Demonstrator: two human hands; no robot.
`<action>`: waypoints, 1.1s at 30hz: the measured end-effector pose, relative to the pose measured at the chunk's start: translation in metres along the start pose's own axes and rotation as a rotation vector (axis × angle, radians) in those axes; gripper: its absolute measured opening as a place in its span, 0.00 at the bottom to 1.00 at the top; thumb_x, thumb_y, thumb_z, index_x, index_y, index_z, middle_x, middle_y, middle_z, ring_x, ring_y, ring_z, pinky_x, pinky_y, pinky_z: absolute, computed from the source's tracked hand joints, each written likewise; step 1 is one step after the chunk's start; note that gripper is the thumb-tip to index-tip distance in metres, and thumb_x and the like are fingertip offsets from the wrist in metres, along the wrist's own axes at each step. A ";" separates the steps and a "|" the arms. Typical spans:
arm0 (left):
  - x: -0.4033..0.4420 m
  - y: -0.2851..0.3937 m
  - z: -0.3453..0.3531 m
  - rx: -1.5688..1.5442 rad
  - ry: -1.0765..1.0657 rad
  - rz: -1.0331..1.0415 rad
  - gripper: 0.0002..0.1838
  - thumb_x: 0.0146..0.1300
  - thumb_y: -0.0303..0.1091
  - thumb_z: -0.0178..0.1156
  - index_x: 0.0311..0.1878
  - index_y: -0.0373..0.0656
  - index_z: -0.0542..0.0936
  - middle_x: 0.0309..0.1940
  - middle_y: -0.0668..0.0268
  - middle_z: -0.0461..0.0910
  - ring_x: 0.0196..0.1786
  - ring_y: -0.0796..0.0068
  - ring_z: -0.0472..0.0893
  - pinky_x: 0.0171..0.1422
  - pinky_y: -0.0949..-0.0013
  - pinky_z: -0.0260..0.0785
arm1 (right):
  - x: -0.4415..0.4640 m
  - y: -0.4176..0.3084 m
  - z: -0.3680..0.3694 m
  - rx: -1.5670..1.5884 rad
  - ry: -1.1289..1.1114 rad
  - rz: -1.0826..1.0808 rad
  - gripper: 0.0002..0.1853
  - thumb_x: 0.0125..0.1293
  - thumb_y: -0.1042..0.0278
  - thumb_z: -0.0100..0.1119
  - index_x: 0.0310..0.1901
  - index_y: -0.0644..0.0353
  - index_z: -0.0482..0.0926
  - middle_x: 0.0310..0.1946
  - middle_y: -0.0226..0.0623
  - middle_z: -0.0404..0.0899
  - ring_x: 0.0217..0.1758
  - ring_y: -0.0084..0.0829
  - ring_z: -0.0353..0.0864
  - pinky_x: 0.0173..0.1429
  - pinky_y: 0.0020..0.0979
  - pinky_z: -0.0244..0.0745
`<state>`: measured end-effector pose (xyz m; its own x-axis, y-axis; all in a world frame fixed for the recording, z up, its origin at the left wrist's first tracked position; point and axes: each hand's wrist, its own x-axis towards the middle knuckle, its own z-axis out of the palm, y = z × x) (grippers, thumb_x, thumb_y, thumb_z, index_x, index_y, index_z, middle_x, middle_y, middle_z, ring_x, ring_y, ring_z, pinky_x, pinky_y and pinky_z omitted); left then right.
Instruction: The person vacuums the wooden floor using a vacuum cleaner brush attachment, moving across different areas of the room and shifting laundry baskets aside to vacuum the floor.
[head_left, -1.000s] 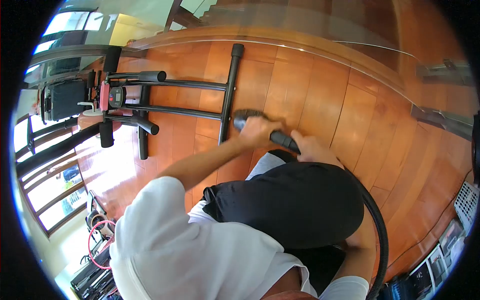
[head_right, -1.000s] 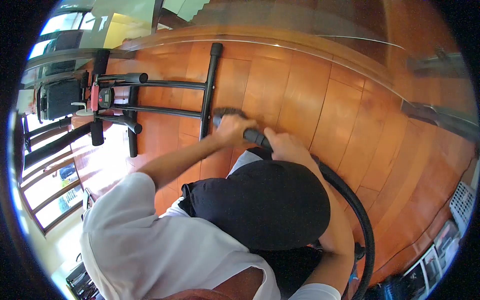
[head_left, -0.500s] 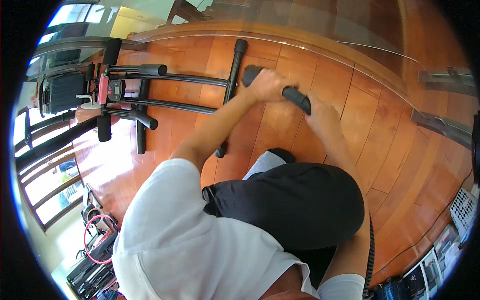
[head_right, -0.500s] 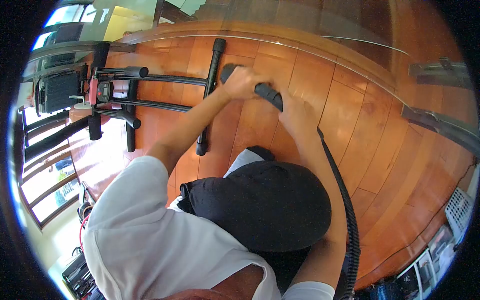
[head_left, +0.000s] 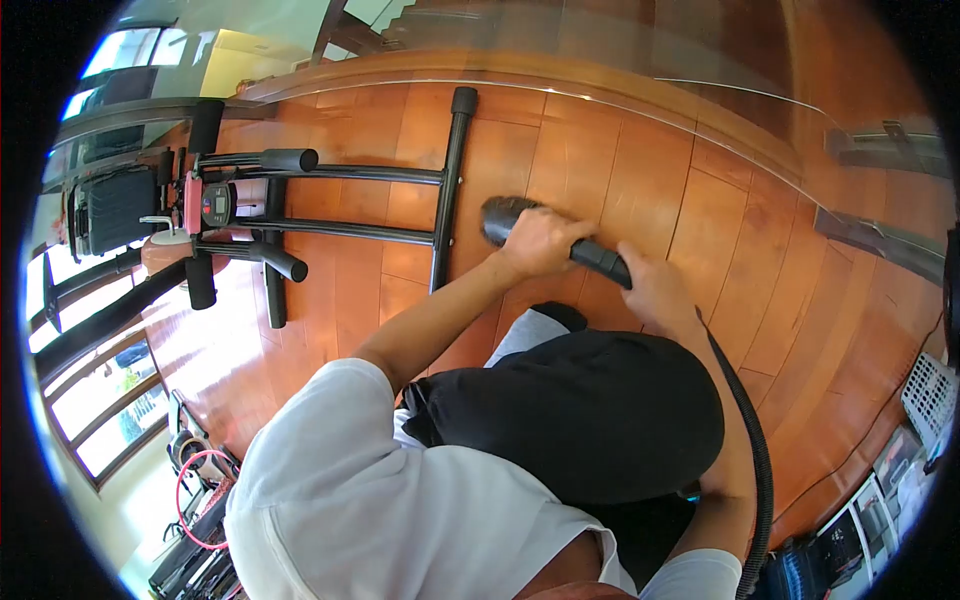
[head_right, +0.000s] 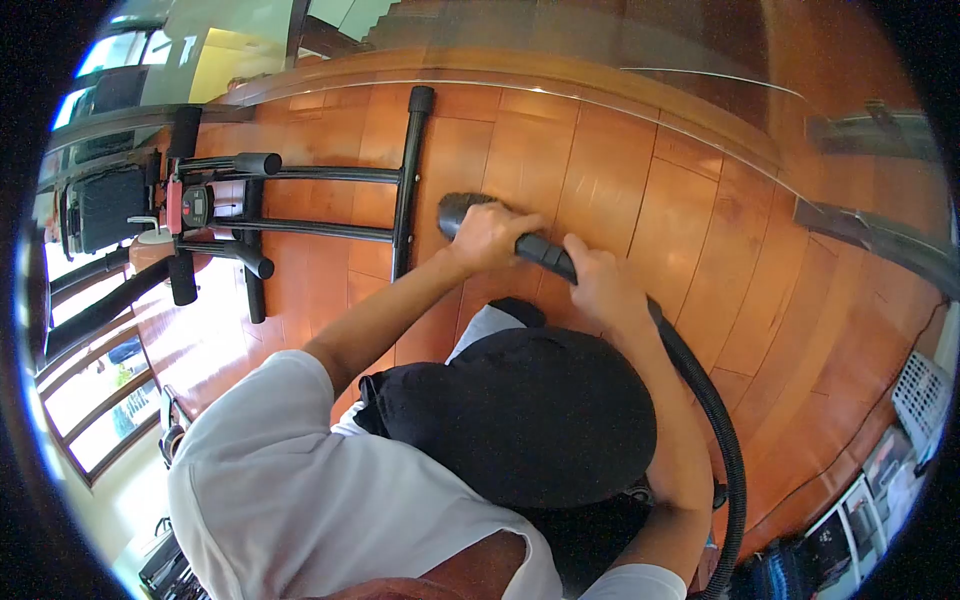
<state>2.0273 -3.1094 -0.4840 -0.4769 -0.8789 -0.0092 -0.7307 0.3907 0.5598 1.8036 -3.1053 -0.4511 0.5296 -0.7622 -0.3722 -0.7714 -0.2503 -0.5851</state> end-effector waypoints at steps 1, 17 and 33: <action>0.012 -0.009 0.006 0.053 0.005 0.021 0.13 0.49 0.42 0.69 0.40 0.60 0.81 0.23 0.65 0.83 0.29 0.58 0.84 0.34 0.57 0.75 | 0.003 0.001 -0.003 0.002 0.027 0.044 0.17 0.59 0.73 0.59 0.50 0.57 0.70 0.32 0.54 0.81 0.39 0.58 0.82 0.42 0.54 0.74; 0.102 0.101 0.094 -0.162 0.049 0.433 0.06 0.51 0.37 0.63 0.33 0.54 0.79 0.21 0.65 0.80 0.28 0.59 0.83 0.32 0.55 0.73 | -0.120 0.072 -0.050 0.059 0.071 0.497 0.17 0.56 0.73 0.66 0.46 0.61 0.72 0.35 0.57 0.79 0.42 0.59 0.80 0.42 0.48 0.73; 0.170 0.165 0.088 -0.140 -0.274 0.649 0.30 0.49 0.36 0.71 0.59 0.53 0.75 0.51 0.61 0.80 0.57 0.58 0.77 0.62 0.49 0.66 | -0.153 0.125 -0.080 0.578 0.175 0.544 0.25 0.59 0.64 0.64 0.57 0.60 0.71 0.26 0.38 0.77 0.19 0.26 0.77 0.23 0.31 0.73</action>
<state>1.7830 -3.1701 -0.4659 -0.9128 -0.3738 0.1645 -0.1972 0.7562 0.6239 1.5976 -3.0676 -0.4093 0.0336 -0.7827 -0.6215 -0.5758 0.4932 -0.6521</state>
